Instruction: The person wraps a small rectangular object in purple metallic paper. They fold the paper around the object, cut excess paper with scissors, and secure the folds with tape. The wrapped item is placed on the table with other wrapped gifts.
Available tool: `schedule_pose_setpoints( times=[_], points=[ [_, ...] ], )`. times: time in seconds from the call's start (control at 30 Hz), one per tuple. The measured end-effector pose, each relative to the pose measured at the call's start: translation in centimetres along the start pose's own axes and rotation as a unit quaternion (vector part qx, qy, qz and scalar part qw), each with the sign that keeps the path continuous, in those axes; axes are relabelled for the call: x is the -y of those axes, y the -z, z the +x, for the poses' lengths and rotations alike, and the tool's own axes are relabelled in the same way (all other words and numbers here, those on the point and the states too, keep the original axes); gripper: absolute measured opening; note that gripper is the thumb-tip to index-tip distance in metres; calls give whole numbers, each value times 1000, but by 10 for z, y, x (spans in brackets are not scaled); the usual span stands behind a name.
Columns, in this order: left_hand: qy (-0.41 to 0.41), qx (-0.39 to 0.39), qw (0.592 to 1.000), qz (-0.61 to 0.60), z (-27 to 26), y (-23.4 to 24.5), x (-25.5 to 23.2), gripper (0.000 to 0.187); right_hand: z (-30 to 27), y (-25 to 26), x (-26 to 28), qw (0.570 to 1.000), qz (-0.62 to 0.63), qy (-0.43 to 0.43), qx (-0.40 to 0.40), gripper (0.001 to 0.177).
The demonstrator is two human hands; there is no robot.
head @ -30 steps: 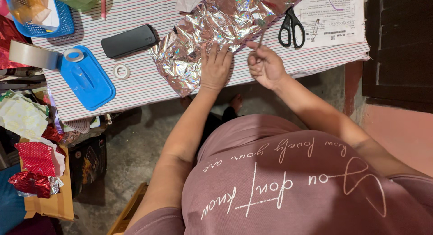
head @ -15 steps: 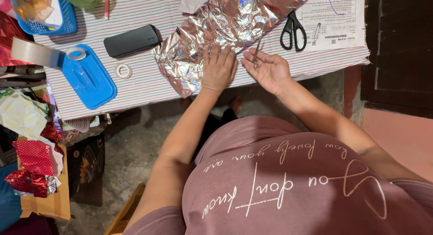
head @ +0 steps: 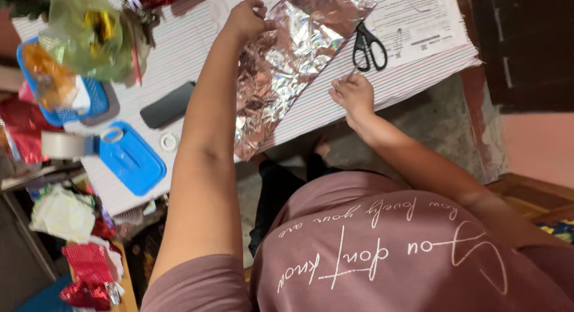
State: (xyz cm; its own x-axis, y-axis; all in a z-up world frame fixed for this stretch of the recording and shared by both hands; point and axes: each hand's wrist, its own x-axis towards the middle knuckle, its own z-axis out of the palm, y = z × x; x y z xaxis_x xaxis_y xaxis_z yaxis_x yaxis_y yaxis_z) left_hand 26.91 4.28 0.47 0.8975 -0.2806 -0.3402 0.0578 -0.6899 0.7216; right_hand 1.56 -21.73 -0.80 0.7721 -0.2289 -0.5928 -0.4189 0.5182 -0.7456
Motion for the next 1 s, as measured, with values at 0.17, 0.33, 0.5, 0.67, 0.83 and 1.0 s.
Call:
schedule_pose_setpoints(
  times=[0.17,0.33,0.5,0.67,0.83,1.0],
  points=[
    [29,91,994,-49,42,-21,-17,51,42,-39,14,992,3,63,-110,17],
    [-21,144,985,-88,34,-20,-47,19,73,-47,27,978,-18,150,-146,23],
    [-9,113,964,-239,-15,7,-79,15,114,-55,106,913,-204,335,-114,24],
    [-24,-30,867,-497,-68,34,-84,17,110,-98,133,893,-294,340,-11,19],
    [8,-315,741,-594,-136,-4,-47,18,88,-128,120,894,-322,306,66,15],
    [149,-399,589,-687,-168,-46,-13,24,71,-127,104,927,-218,237,189,10]
  ],
)
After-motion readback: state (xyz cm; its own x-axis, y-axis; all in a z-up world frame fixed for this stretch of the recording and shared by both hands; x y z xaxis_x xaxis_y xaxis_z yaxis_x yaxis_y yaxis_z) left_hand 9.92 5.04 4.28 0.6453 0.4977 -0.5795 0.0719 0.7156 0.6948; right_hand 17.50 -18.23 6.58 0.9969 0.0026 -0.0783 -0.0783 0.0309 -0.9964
